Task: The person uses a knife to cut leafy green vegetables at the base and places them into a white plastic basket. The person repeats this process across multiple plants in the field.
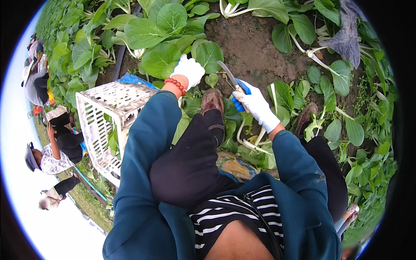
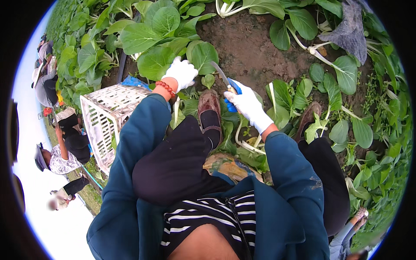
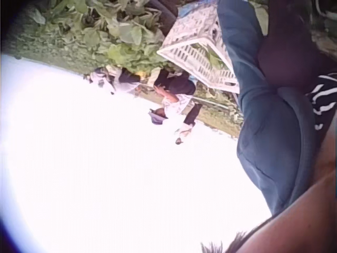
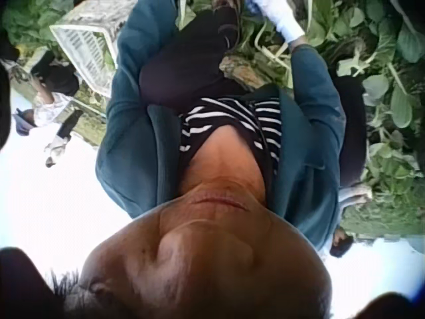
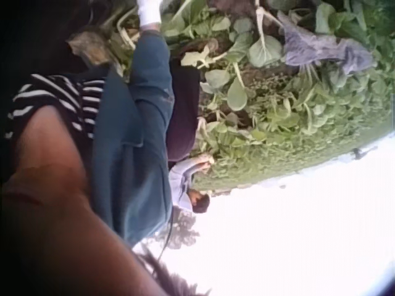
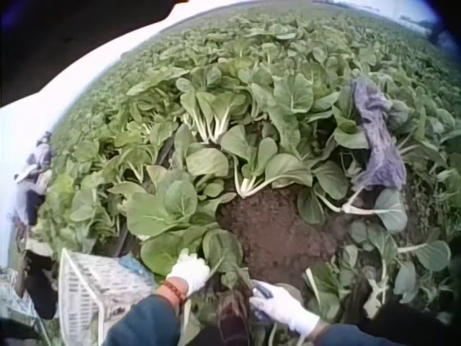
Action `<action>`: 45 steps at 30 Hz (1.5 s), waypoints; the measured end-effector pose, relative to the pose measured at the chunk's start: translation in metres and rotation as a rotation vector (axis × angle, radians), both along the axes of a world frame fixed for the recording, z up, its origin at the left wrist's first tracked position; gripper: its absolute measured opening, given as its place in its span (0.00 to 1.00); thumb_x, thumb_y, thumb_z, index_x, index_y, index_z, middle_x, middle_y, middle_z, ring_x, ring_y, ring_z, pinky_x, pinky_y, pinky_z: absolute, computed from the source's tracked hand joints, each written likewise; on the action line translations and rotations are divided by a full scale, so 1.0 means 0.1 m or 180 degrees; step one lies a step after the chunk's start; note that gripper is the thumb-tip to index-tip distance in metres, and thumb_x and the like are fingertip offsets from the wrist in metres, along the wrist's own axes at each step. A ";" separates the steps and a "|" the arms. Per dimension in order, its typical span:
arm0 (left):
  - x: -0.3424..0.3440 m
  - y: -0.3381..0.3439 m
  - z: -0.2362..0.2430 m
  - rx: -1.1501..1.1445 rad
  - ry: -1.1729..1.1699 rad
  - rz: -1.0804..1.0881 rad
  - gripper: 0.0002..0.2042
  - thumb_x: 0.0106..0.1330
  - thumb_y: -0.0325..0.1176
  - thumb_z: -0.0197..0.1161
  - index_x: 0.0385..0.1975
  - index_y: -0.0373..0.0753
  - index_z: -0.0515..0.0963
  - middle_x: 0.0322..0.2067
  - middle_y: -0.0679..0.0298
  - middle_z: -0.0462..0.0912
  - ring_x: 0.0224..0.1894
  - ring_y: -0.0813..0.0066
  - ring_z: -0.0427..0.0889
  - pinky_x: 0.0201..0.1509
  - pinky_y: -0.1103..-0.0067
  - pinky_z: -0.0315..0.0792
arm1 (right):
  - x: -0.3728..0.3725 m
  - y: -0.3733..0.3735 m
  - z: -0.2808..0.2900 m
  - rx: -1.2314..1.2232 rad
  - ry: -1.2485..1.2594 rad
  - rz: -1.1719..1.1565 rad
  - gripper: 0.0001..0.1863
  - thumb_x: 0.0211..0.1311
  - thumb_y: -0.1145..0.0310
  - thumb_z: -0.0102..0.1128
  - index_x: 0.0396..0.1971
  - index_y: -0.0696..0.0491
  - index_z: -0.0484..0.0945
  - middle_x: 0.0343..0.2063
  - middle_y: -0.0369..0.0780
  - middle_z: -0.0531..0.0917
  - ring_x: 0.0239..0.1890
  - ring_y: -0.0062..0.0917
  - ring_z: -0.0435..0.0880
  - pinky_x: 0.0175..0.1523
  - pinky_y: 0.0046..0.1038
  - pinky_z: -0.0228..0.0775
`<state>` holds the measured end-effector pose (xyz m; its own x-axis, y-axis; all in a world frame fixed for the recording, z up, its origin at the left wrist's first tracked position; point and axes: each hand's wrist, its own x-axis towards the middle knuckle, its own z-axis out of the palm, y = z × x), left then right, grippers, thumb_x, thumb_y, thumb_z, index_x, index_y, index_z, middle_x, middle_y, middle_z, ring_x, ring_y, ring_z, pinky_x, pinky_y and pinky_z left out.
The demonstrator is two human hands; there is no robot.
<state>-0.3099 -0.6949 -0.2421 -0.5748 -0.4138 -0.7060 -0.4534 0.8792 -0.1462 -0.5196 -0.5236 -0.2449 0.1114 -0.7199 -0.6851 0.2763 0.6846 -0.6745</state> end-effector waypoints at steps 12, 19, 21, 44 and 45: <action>1.00 0.57 0.00 -0.0900 0.0345 0.1541 0.21 0.57 0.42 0.69 0.50 0.46 0.77 0.42 0.61 0.80 0.49 0.59 0.78 0.53 0.63 0.69 | 0.76 -0.52 -0.58 -0.0618 0.0558 0.1858 0.35 0.60 0.60 0.62 0.69 0.45 0.65 0.37 0.49 0.84 0.38 0.40 0.84 0.47 0.35 0.75; 1.15 0.73 -0.09 -0.0558 0.0192 0.2336 0.18 0.59 0.40 0.66 0.49 0.48 0.78 0.39 0.61 0.82 0.42 0.59 0.82 0.45 0.63 0.73 | 0.89 -0.92 -0.93 -0.0837 0.0615 0.2586 0.31 0.65 0.59 0.58 0.68 0.46 0.66 0.31 0.47 0.83 0.32 0.40 0.83 0.42 0.37 0.75; 1.22 0.77 -0.10 -0.0602 0.0273 0.2376 0.17 0.59 0.38 0.65 0.49 0.49 0.78 0.38 0.61 0.82 0.41 0.59 0.83 0.44 0.63 0.74 | 0.91 -1.01 -0.92 -0.0696 0.0373 0.2727 0.31 0.65 0.60 0.58 0.68 0.47 0.66 0.31 0.47 0.83 0.32 0.40 0.83 0.42 0.38 0.75; 1.51 0.98 0.01 -0.0603 0.2126 0.2652 0.19 0.60 0.34 0.64 0.53 0.45 0.80 0.42 0.56 0.83 0.43 0.55 0.82 0.48 0.67 0.76 | 0.54 -1.02 -0.71 -0.1564 0.2116 0.4056 0.30 0.67 0.61 0.54 0.70 0.39 0.64 0.42 0.47 0.84 0.43 0.43 0.84 0.51 0.40 0.76; 1.43 0.91 0.11 -0.0100 0.2511 0.3240 0.19 0.61 0.34 0.65 0.53 0.43 0.80 0.41 0.58 0.84 0.41 0.60 0.83 0.46 0.70 0.76 | 0.35 -0.94 -0.68 -0.1443 0.1839 0.3307 0.30 0.67 0.62 0.57 0.69 0.41 0.65 0.41 0.46 0.85 0.41 0.38 0.85 0.48 0.38 0.77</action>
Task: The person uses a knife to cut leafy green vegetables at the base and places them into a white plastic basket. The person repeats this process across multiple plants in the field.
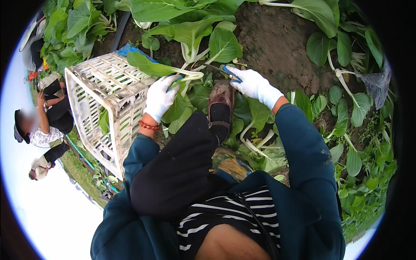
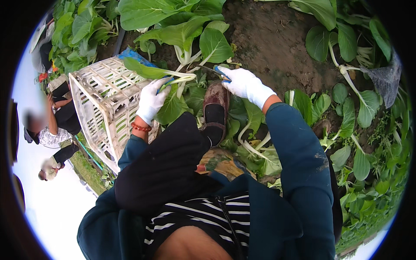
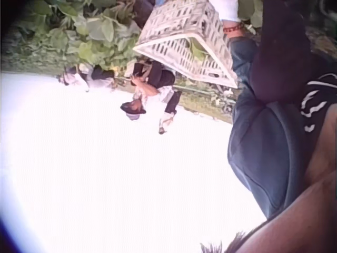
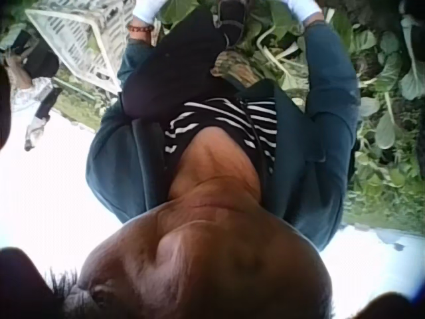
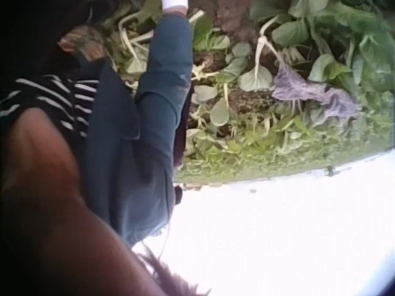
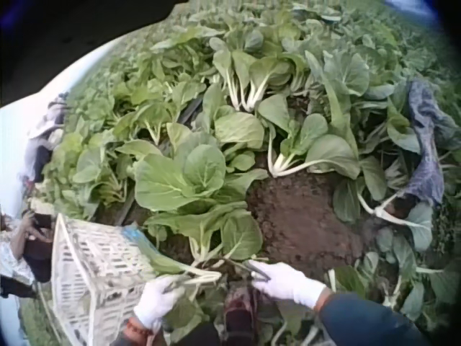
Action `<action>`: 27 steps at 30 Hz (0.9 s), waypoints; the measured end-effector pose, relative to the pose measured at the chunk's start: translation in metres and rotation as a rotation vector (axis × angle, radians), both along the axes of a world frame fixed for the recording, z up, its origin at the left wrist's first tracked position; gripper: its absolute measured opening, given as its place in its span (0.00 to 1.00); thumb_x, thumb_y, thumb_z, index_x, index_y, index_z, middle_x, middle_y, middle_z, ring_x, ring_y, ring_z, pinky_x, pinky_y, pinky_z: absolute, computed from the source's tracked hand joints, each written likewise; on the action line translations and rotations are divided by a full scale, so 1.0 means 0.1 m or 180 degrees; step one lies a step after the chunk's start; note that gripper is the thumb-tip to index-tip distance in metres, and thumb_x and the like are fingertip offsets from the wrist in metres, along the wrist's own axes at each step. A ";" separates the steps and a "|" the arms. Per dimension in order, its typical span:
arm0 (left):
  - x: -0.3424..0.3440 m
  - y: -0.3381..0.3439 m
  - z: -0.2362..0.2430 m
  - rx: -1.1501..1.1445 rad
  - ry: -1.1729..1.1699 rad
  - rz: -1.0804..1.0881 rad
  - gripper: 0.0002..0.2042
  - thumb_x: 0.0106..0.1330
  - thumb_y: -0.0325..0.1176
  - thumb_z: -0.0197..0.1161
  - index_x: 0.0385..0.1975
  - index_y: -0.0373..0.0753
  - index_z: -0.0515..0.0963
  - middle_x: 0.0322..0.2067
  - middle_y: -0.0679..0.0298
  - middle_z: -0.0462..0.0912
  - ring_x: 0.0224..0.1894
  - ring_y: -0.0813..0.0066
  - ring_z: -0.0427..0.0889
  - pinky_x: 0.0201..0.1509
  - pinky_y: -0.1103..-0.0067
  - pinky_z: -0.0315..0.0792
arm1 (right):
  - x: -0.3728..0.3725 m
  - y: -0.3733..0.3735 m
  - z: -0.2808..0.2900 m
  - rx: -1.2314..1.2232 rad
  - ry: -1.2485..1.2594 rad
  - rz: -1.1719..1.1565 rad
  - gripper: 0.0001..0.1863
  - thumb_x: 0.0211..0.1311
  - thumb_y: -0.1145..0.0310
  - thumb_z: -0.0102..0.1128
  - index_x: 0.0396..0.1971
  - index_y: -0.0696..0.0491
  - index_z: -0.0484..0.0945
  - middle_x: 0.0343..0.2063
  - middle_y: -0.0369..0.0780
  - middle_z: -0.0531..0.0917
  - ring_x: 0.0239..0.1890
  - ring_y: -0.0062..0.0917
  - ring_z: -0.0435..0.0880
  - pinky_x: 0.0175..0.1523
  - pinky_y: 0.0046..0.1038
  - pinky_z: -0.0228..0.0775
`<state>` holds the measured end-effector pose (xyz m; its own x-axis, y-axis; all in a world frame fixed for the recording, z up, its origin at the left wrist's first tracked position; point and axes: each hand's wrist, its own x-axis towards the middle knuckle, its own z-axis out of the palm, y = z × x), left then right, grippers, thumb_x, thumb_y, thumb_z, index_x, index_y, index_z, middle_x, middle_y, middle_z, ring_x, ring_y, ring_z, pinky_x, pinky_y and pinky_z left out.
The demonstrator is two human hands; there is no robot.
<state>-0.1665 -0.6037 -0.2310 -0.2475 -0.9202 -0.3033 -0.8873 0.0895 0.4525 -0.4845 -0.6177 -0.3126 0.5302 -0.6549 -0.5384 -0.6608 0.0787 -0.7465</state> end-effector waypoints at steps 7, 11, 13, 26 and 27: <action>-0.46 -0.15 0.29 0.2094 0.2917 0.1379 0.17 0.65 0.28 0.66 0.52 0.28 0.79 0.32 0.75 0.79 0.30 0.91 0.72 0.35 0.90 0.64 | -0.37 0.28 0.93 0.0738 -0.2835 -0.2507 0.33 0.59 0.74 0.68 0.66 0.52 0.70 0.53 0.37 0.82 0.42 0.14 0.82 0.39 0.16 0.73; -0.99 -0.09 0.29 0.2615 0.4026 0.1477 0.15 0.66 0.29 0.66 0.49 0.26 0.80 0.41 0.65 0.84 0.38 0.82 0.81 0.47 0.84 0.73 | -0.32 0.38 1.02 0.0566 -0.3233 -0.3127 0.38 0.53 0.80 0.70 0.66 0.57 0.68 0.45 0.37 0.83 0.36 0.14 0.82 0.37 0.16 0.76; -1.02 -0.10 0.24 0.2669 0.3572 0.1361 0.20 0.66 0.33 0.67 0.55 0.32 0.78 0.45 0.65 0.84 0.44 0.80 0.82 0.51 0.80 0.75 | -0.29 0.40 1.05 0.0222 -0.3070 -0.3335 0.37 0.53 0.80 0.71 0.66 0.56 0.69 0.42 0.35 0.83 0.35 0.14 0.82 0.34 0.15 0.75; -1.67 -0.41 0.62 0.1027 0.1157 -0.1021 0.51 0.47 0.56 0.74 0.69 0.35 0.60 0.45 0.41 0.82 0.45 0.45 0.83 0.50 0.66 0.75 | -0.13 0.39 0.85 0.0418 -0.3478 -0.3801 0.30 0.61 0.78 0.64 0.64 0.57 0.69 0.36 0.33 0.82 0.27 0.11 0.77 0.32 0.14 0.70; -1.57 -0.41 0.56 0.0938 0.1298 -0.0998 0.48 0.47 0.56 0.73 0.68 0.37 0.63 0.41 0.41 0.83 0.42 0.45 0.83 0.47 0.66 0.76 | -0.04 0.38 0.94 0.0349 -0.3482 -0.3862 0.30 0.63 0.76 0.63 0.65 0.57 0.68 0.38 0.35 0.82 0.27 0.11 0.77 0.32 0.13 0.69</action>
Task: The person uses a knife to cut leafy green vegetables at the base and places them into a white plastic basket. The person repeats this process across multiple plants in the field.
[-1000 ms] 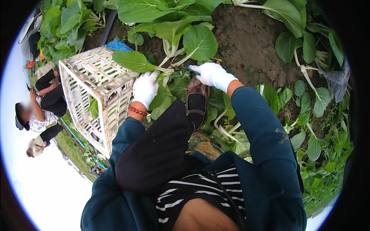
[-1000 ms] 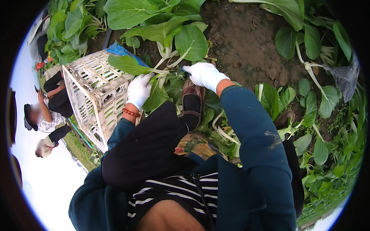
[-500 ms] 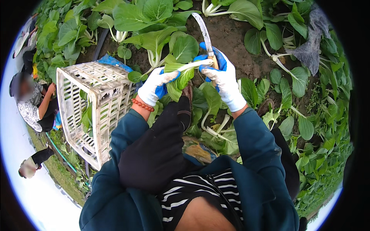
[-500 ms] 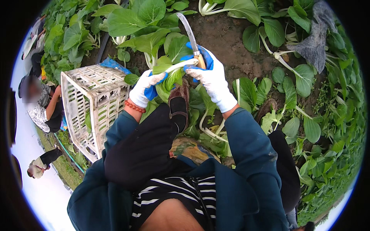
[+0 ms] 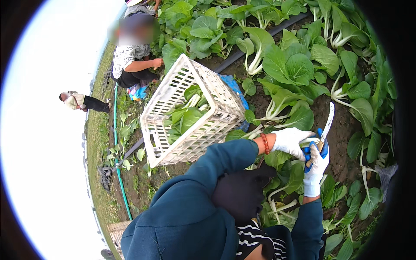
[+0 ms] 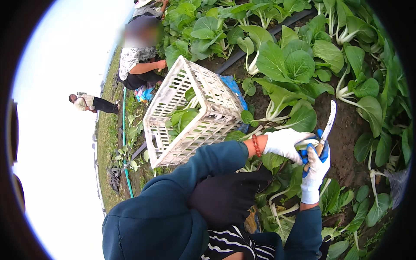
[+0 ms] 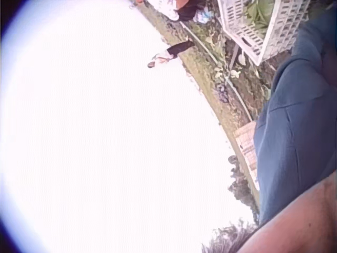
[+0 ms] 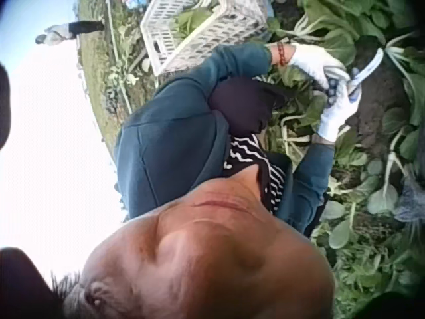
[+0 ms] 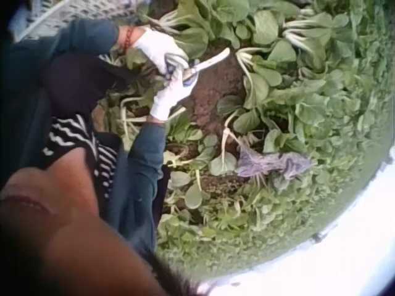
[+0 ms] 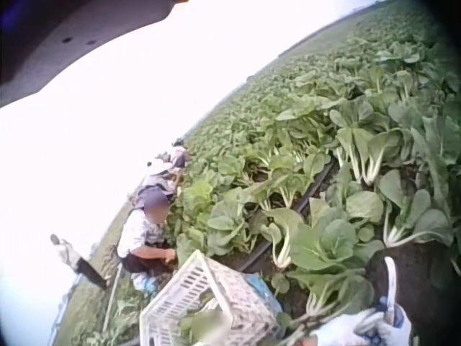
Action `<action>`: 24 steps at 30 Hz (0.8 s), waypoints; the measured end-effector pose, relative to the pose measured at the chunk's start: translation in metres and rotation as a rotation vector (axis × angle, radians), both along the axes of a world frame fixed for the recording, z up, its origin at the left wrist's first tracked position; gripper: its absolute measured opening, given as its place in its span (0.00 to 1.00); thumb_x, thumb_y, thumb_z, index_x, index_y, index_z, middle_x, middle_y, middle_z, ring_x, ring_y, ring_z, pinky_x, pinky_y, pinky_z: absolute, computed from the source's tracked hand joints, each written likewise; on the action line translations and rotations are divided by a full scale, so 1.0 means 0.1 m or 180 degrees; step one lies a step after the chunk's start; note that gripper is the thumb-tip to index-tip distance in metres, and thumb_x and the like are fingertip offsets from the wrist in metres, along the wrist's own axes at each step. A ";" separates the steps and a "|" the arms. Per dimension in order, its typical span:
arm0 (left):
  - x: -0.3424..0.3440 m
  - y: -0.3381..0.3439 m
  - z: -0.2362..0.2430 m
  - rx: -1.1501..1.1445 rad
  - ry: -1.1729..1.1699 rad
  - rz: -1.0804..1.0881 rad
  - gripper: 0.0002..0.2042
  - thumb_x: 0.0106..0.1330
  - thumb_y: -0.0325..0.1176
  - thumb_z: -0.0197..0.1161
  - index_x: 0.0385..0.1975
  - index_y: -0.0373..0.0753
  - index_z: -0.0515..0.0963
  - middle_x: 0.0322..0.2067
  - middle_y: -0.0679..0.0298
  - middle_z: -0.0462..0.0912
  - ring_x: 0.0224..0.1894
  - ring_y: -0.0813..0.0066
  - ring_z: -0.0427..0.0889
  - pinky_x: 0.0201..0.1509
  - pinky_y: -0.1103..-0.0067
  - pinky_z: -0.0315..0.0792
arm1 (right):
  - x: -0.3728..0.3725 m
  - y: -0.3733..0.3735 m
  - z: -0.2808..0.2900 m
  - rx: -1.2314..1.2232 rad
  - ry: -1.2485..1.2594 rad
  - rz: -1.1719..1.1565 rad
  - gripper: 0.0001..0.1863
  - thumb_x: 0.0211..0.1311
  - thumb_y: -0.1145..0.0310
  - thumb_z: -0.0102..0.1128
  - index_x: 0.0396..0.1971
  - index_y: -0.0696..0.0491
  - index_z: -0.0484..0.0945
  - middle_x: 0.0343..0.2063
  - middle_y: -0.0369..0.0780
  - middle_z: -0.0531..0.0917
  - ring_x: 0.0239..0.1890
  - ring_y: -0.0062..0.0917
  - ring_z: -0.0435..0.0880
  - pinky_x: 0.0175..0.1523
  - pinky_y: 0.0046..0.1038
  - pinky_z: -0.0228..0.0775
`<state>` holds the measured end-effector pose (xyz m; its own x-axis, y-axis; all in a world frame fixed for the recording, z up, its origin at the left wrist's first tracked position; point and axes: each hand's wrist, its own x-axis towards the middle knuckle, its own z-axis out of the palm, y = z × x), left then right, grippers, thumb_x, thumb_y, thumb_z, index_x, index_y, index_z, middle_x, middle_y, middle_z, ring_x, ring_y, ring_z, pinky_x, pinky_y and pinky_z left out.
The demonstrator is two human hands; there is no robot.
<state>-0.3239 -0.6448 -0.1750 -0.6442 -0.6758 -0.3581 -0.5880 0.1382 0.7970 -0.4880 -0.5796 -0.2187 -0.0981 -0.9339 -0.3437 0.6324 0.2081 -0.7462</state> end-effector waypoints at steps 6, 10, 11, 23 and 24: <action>0.65 0.06 0.00 -0.0289 -0.2326 -0.0353 0.26 0.57 0.50 0.67 0.53 0.43 0.78 0.34 0.52 0.86 0.36 0.52 0.86 0.41 0.61 0.78 | -0.29 0.05 -0.41 0.0137 0.0759 0.0460 0.26 0.73 0.64 0.55 0.67 0.53 0.66 0.46 0.38 0.84 0.25 0.09 0.75 0.26 0.12 0.62; 0.96 0.34 -0.39 0.0660 -0.3175 -0.1801 0.24 0.58 0.51 0.66 0.47 0.40 0.82 0.38 0.54 0.86 0.42 0.53 0.86 0.46 0.61 0.78 | -0.60 0.17 -0.60 0.0501 0.1121 0.0434 0.25 0.73 0.62 0.56 0.67 0.52 0.68 0.39 0.35 0.84 0.24 0.08 0.73 0.26 0.12 0.63; 0.85 0.28 -0.33 0.0386 -0.2944 -0.1551 0.23 0.59 0.52 0.64 0.45 0.39 0.82 0.38 0.54 0.86 0.43 0.53 0.85 0.47 0.61 0.77 | -0.69 0.22 -0.65 0.0544 0.1263 0.0294 0.25 0.73 0.62 0.56 0.66 0.52 0.68 0.38 0.35 0.84 0.24 0.08 0.73 0.26 0.13 0.63; 0.35 -0.35 -0.76 -0.1973 -0.2146 -0.1930 0.10 0.61 0.32 0.56 0.38 0.38 0.81 0.35 0.56 0.85 0.45 0.59 0.83 0.65 0.64 0.70 | -0.30 0.16 -0.41 0.0701 0.0857 0.0362 0.27 0.71 0.68 0.56 0.67 0.56 0.65 0.36 0.39 0.83 0.25 0.14 0.75 0.30 0.18 0.69; 0.30 -0.48 -0.78 -0.2074 -0.2096 -0.1960 0.10 0.61 0.32 0.56 0.37 0.39 0.81 0.36 0.56 0.85 0.46 0.59 0.83 0.66 0.64 0.69 | -0.33 0.21 -0.46 0.0689 0.0940 0.0351 0.27 0.71 0.67 0.56 0.67 0.57 0.66 0.35 0.39 0.83 0.24 0.13 0.74 0.30 0.18 0.69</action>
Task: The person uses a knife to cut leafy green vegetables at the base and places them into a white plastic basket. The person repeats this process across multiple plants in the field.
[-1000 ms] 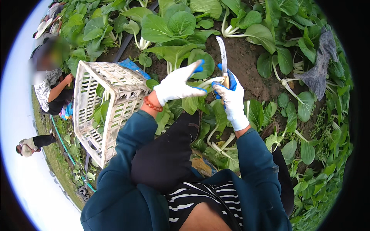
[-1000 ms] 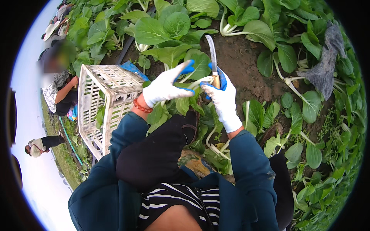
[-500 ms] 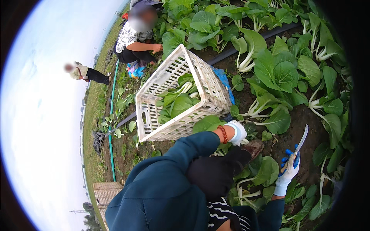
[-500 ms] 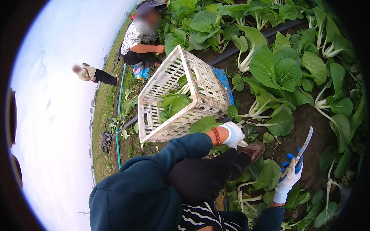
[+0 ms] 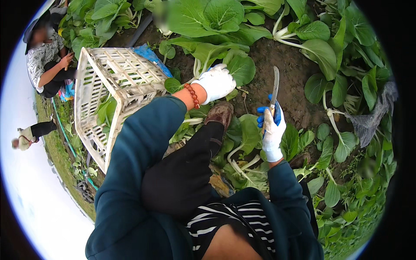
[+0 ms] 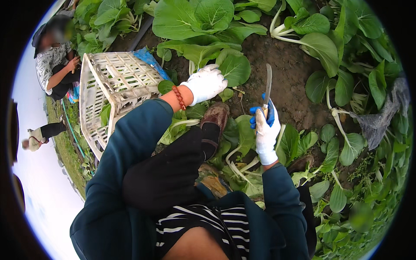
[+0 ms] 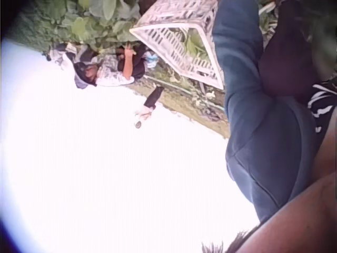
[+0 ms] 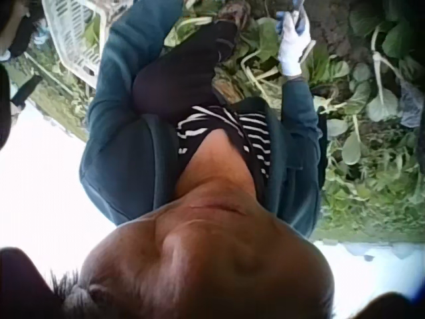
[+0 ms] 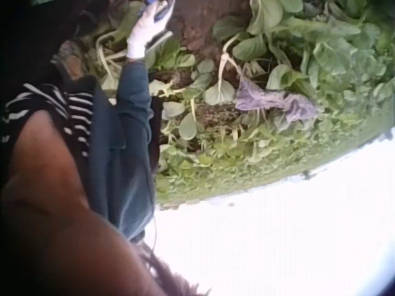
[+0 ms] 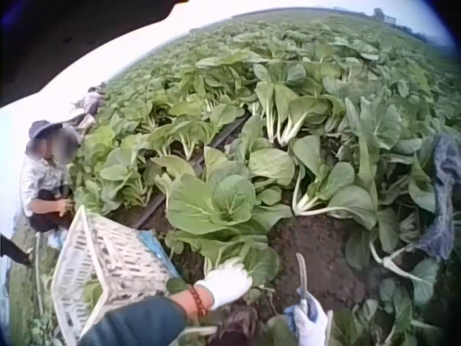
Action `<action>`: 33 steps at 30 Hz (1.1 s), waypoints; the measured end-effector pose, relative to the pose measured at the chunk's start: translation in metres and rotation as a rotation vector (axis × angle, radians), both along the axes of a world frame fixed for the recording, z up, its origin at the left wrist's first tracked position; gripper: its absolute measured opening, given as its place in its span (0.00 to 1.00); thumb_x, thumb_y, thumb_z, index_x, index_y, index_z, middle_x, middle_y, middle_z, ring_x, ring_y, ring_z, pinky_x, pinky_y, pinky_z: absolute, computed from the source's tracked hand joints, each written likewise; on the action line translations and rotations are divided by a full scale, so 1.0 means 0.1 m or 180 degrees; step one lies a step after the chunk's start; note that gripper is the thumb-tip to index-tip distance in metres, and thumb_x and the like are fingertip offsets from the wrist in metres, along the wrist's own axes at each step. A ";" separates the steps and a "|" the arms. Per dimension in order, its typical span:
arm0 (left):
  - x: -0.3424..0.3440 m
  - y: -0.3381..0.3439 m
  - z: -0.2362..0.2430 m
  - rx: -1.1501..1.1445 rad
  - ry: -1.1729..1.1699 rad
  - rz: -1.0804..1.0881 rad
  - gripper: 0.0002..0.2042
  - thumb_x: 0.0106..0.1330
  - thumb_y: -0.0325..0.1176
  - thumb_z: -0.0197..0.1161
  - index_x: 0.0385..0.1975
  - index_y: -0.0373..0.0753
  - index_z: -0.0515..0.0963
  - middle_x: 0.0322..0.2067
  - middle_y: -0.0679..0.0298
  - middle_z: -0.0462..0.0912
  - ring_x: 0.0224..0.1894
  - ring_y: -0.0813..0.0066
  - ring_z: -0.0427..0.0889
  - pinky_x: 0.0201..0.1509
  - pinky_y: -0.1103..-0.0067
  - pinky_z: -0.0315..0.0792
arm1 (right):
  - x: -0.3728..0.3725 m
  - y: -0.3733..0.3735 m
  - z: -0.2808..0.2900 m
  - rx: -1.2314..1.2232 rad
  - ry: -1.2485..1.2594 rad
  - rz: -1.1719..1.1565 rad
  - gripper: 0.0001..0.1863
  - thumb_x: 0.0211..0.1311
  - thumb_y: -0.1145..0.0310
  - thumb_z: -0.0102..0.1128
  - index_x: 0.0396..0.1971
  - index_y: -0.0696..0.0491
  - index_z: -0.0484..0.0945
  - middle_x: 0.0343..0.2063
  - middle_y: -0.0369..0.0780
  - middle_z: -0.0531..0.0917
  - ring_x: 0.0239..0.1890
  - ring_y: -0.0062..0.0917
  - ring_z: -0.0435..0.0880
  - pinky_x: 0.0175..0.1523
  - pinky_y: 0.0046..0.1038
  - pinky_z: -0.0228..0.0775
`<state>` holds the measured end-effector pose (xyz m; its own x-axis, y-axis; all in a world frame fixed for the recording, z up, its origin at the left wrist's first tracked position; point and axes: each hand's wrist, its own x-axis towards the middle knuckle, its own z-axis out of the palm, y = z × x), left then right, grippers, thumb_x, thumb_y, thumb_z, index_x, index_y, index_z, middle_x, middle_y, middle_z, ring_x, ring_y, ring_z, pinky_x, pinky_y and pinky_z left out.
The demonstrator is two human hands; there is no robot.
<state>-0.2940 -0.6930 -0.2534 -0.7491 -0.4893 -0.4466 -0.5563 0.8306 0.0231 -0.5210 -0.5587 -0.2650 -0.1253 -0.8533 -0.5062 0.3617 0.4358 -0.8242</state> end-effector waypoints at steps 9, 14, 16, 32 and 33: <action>0.71 -0.36 -0.49 -0.1110 -0.1068 -0.0108 0.13 0.63 0.31 0.55 0.46 0.42 0.80 0.52 0.63 0.77 0.51 0.63 0.77 0.57 0.65 0.72 | 0.23 0.31 -0.18 0.0043 0.0279 0.0684 0.30 0.62 0.56 0.65 0.63 0.49 0.71 0.37 0.41 0.83 0.35 0.29 0.81 0.44 0.30 0.73; 0.32 -0.27 -0.16 -0.1319 -0.1771 -0.0425 0.16 0.66 0.31 0.54 0.54 0.44 0.74 0.50 0.63 0.75 0.44 0.67 0.80 0.43 0.69 0.76 | 0.23 0.55 -0.17 -0.0353 0.0535 0.0444 0.28 0.62 0.55 0.62 0.59 0.52 0.72 0.39 0.46 0.84 0.40 0.39 0.84 0.48 0.36 0.74; 0.40 -0.21 -0.14 -0.1319 -0.1818 -0.0360 0.15 0.65 0.33 0.57 0.52 0.45 0.74 0.46 0.63 0.74 0.42 0.67 0.81 0.41 0.69 0.77 | 0.28 0.56 -0.17 -0.0356 0.0435 0.0530 0.27 0.62 0.56 0.61 0.58 0.53 0.72 0.38 0.48 0.85 0.41 0.42 0.84 0.48 0.38 0.74; 0.76 0.00 0.23 0.0324 -0.1235 0.1379 0.16 0.50 0.45 0.74 0.37 0.46 0.86 0.35 0.60 0.87 0.41 0.53 0.85 0.54 0.62 0.75 | 0.86 0.21 -0.24 -0.0060 0.0621 0.2235 0.33 0.65 0.59 0.57 0.70 0.41 0.64 0.39 0.45 0.86 0.36 0.37 0.85 0.47 0.34 0.75; 0.80 0.02 0.24 0.0385 -0.1487 0.1044 0.16 0.51 0.43 0.74 0.38 0.45 0.85 0.38 0.58 0.87 0.42 0.50 0.85 0.48 0.67 0.79 | 0.92 0.14 -0.25 -0.0083 0.0716 0.2431 0.33 0.65 0.58 0.57 0.71 0.41 0.64 0.39 0.46 0.86 0.38 0.40 0.85 0.48 0.36 0.75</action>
<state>-0.2135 -0.6909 -0.2293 -0.2771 -0.5873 -0.7605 -0.7580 0.6200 -0.2025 -0.4288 -0.5446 -0.2897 0.4021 -0.7556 -0.5170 -0.2055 0.4758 -0.8552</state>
